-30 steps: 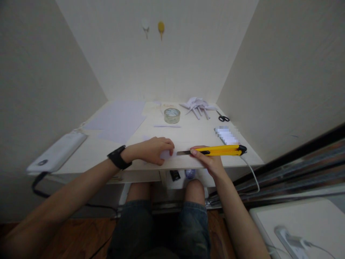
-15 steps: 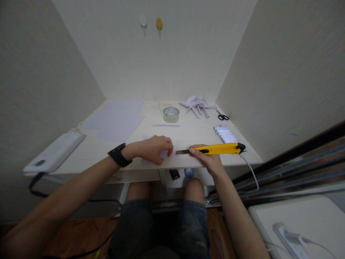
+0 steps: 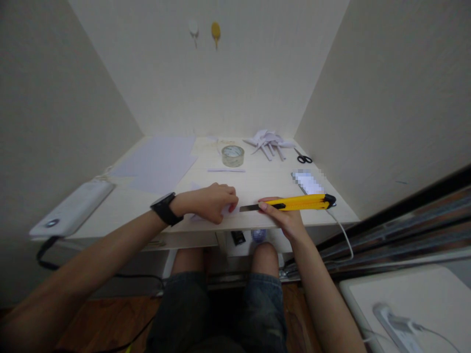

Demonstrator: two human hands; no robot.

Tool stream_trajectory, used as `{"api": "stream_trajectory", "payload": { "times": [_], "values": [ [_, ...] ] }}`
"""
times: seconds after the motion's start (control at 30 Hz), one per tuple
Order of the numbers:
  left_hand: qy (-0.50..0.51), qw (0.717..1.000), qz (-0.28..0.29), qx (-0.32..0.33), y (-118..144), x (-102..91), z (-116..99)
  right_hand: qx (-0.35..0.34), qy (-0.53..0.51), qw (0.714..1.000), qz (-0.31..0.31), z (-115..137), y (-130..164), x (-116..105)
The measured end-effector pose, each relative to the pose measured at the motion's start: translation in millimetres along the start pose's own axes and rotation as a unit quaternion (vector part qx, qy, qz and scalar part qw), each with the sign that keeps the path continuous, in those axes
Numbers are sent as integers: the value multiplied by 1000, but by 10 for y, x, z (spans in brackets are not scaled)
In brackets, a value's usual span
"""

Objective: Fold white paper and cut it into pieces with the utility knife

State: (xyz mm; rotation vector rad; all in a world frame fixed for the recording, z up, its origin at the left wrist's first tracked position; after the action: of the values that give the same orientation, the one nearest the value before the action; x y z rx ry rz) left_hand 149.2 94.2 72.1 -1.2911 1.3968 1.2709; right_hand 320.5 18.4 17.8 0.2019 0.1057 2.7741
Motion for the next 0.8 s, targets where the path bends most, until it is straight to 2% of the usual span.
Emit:
{"api": "stream_trajectory", "payload": {
  "times": [0.27,0.57,0.8],
  "values": [
    [17,999,-32,2,56,19,-1,16,-92,995,36,-62,-110,-85],
    [12,999,-36,7,16,27,5,20,-53,997,47,-4,2,43],
    [3,1000,-19,12,-32,16,2,2,52,998,23,0,-37,9]
  ]
}}
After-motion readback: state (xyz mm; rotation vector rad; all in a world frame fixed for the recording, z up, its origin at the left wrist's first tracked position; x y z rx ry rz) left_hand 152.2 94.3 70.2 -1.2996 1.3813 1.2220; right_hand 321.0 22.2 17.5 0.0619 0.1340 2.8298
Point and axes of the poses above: each hand's wrist, its own y-axis away from the middle knuckle, its own x-axis out of the palm, z = x × y, the point moved 7 cm from there along -y, towards the middle knuckle, and after that the axes turned 13 degrees about x, right-handed, at the moved point
